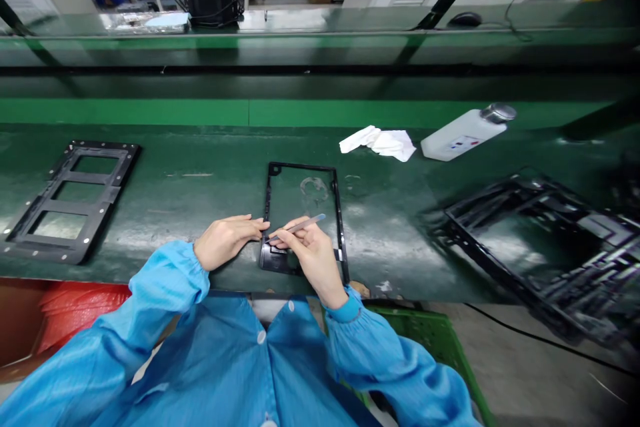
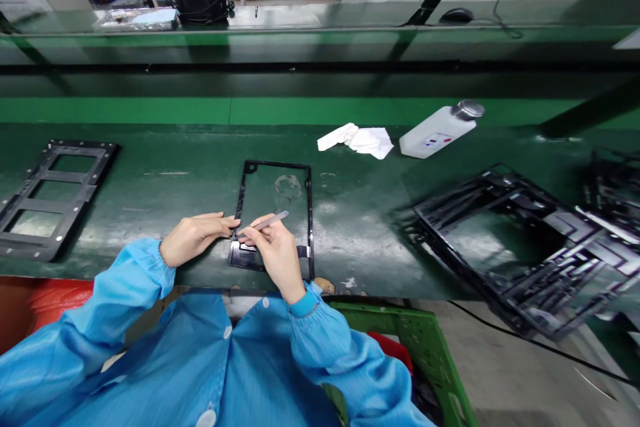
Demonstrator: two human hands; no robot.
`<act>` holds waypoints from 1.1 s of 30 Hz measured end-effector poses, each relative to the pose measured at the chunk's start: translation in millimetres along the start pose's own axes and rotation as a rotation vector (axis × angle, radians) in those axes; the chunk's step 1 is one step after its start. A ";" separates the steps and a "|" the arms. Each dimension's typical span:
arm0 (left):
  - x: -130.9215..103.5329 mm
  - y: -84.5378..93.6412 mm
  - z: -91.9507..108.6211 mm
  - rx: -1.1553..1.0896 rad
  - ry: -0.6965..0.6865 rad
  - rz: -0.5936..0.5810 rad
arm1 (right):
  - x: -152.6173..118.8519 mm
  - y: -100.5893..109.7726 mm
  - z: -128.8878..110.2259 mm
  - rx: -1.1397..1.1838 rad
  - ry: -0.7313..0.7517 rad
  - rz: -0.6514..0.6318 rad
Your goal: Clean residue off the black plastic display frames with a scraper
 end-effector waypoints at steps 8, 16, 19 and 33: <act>-0.6 0.3 -0.5 0.002 -0.005 0.005 | -0.4 0.0 1.7 -0.022 -0.003 -0.023; -0.5 0.0 -0.5 0.003 -0.001 0.000 | -2.1 -0.7 -2.6 -0.025 -0.003 -0.029; -0.1 0.4 0.8 -0.001 0.006 0.002 | -3.3 1.5 -3.2 -0.016 -0.006 -0.015; 0.3 1.0 1.4 0.000 -0.005 0.001 | -3.0 2.8 2.2 -0.004 0.011 -0.078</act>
Point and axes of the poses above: each hand's wrist, its own x-axis towards the middle knuckle, its own y-axis out of the back of the hand, z = x × y, the point moved 2 cm from there along x, towards the middle knuckle, and after that the axes turned 12 degrees about -x, right-handed, at the moved point
